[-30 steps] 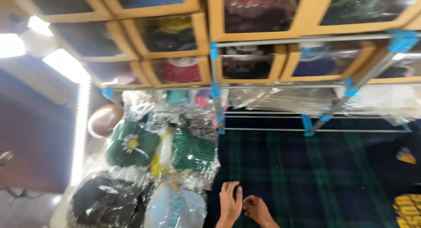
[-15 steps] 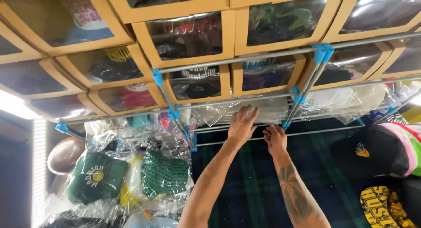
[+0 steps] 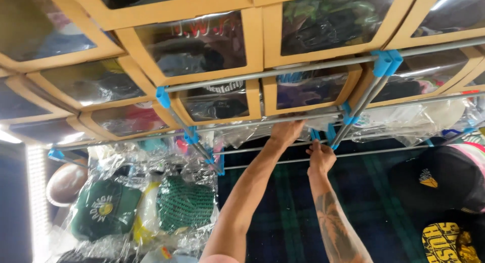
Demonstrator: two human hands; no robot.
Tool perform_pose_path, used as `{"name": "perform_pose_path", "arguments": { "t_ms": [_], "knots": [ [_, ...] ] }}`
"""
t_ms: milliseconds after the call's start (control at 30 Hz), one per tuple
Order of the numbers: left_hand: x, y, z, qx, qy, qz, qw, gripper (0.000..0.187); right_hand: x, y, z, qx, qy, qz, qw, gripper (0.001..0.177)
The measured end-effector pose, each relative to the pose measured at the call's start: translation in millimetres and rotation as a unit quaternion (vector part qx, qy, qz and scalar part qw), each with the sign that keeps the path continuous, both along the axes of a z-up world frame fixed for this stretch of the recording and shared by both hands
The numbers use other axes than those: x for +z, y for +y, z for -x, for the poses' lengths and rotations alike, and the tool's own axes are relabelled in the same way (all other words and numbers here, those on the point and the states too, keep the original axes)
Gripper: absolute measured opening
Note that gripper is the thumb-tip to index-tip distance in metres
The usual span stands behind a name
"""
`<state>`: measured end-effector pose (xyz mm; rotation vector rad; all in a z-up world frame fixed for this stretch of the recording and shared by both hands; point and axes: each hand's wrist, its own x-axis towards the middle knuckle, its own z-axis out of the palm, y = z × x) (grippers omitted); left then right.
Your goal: The person places several hats into plastic bags by hand, smooths the bags to remove air, and sets them aside.
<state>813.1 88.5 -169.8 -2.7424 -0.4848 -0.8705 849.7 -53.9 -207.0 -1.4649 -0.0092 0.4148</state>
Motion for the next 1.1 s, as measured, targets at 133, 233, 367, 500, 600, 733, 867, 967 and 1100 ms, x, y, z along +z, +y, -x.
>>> {"name": "perform_pose_path", "arguments": {
  "t_ms": [133, 233, 367, 500, 600, 733, 867, 967, 1100],
  "knots": [
    [-17.6, 31.6, -9.5, -0.03, -0.046, -0.108, 0.993, 0.049, 23.2, -3.4, 4.2, 0.009, -0.064, -0.036, 0.997, 0.019],
    [-54.2, 81.1, -36.2, -0.006, 0.007, -0.336, 0.942, 0.041, 44.2, -6.3, 2.6, 0.046, -0.068, -0.046, 0.996, 0.035],
    [-45.7, 93.9, -41.2, 0.035, 0.05, -0.459, 0.887, 0.036, 50.1, -0.6, -5.4, 0.152, -0.185, 0.133, 0.962, 0.064],
    [-85.0, 76.7, -16.3, 0.026, 0.064, -0.423, 0.904, 0.034, 14.7, 12.5, -13.3, 0.198, -0.248, 0.249, 0.915, 0.066],
    [-86.5, 77.3, -15.7, 0.053, 0.07, -0.419, 0.904, 0.049, -1.8, 19.7, -18.8, 0.167, -0.266, 0.14, 0.939, 0.022],
    [-62.6, 65.1, -6.8, 0.048, 0.157, -0.359, 0.919, 0.041, 38.4, -30.5, 28.9, 0.155, -0.209, 0.143, 0.955, 0.033],
    [-17.0, 41.7, 2.6, 0.017, 0.076, -0.261, 0.962, 0.045, 23.5, -112.7, 85.1, 0.139, -0.23, 0.107, 0.957, 0.026],
    [21.7, 14.9, 12.7, -0.016, 0.018, -0.181, 0.983, 0.059, -3.0, -178.1, 119.4, 0.176, -0.243, 0.128, 0.945, 0.022],
    [38.3, -11.3, 26.3, -0.059, -0.005, -0.135, 0.989, 0.064, -92.3, -257.4, 145.7, 0.181, -0.263, 0.196, 0.927, 0.027]
  ]
}}
